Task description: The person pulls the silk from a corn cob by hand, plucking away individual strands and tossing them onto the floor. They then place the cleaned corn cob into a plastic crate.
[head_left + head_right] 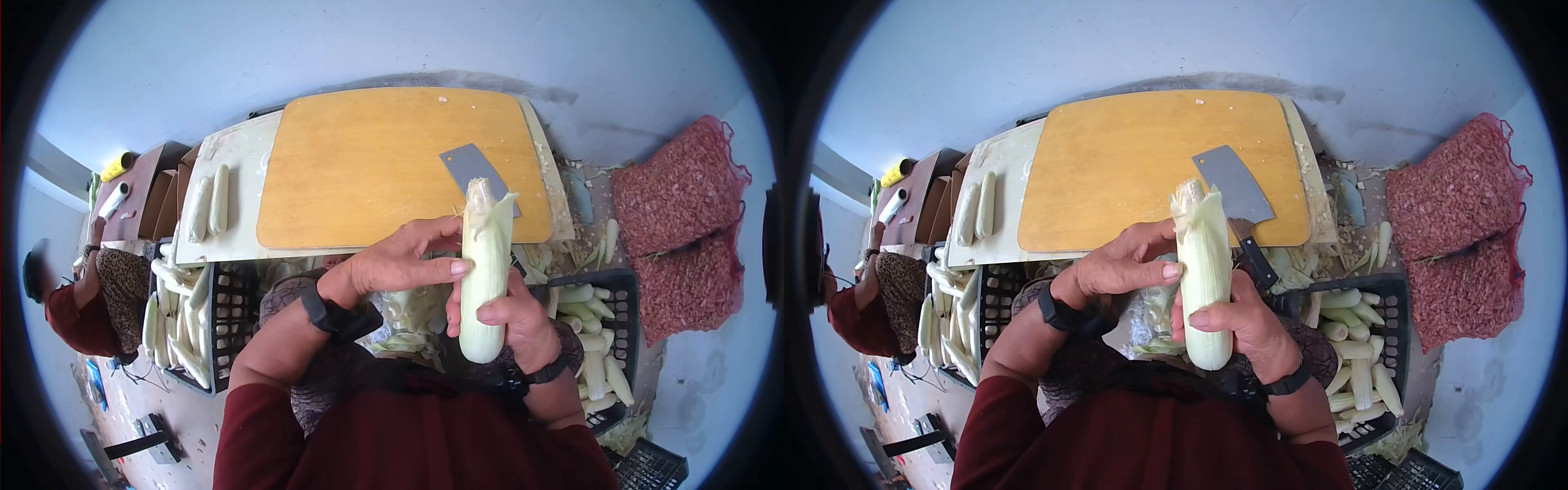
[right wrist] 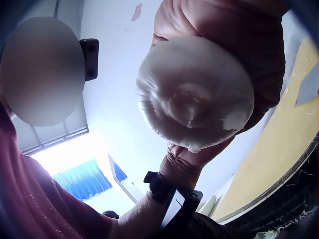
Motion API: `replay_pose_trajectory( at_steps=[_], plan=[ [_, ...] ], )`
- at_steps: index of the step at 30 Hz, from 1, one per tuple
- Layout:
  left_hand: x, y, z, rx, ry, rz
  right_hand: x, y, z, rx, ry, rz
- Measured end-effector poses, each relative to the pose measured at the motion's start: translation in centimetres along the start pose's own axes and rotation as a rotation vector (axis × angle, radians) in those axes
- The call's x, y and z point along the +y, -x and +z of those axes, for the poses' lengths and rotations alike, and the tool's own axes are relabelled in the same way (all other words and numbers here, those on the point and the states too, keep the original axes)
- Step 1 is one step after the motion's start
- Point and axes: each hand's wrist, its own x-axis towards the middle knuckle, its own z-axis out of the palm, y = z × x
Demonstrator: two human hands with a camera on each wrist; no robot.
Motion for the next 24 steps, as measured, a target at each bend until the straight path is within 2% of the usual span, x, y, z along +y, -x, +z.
replay_pose_trajectory(
  at_steps=[2,8,9,12,14,16,19,20,22,24],
  plan=[
    [0.0,-0.2,0.3,-0.012,0.084,0.011,0.4,-0.1,0.1,-0.021,-0.031,0.080],
    [-0.8,-0.6,0.0,-0.021,0.148,0.042,1.3,-0.6,0.1,-0.024,-0.131,0.077],
    [-0.6,-0.5,0.1,0.038,0.146,0.042,1.2,-0.6,0.2,-0.026,-0.126,0.078],
    [-0.3,-0.5,-0.1,0.136,0.105,0.006,0.8,-0.8,0.6,0.068,-0.001,0.019],
    [-0.3,-0.5,-0.2,0.178,0.067,-0.030,0.8,-1.0,1.3,0.207,0.263,-0.028],
    [-0.3,-0.4,0.0,0.205,-0.185,0.036,1.3,-1.1,1.1,0.208,0.249,-0.016],
    [0.3,-0.5,0.1,0.205,-0.219,0.008,1.6,-1.1,0.9,0.235,0.332,-0.053],
    [0.0,-0.6,0.3,0.205,-0.218,0.008,1.6,-1.1,1.1,0.274,0.300,-0.058],
    [-0.7,-1.0,0.6,0.284,-0.013,0.136,1.5,-1.1,1.1,0.312,0.269,-0.064],
    [-0.3,-1.0,0.6,0.338,0.060,0.192,1.4,-1.1,1.1,0.360,0.407,-0.062]
  ],
)
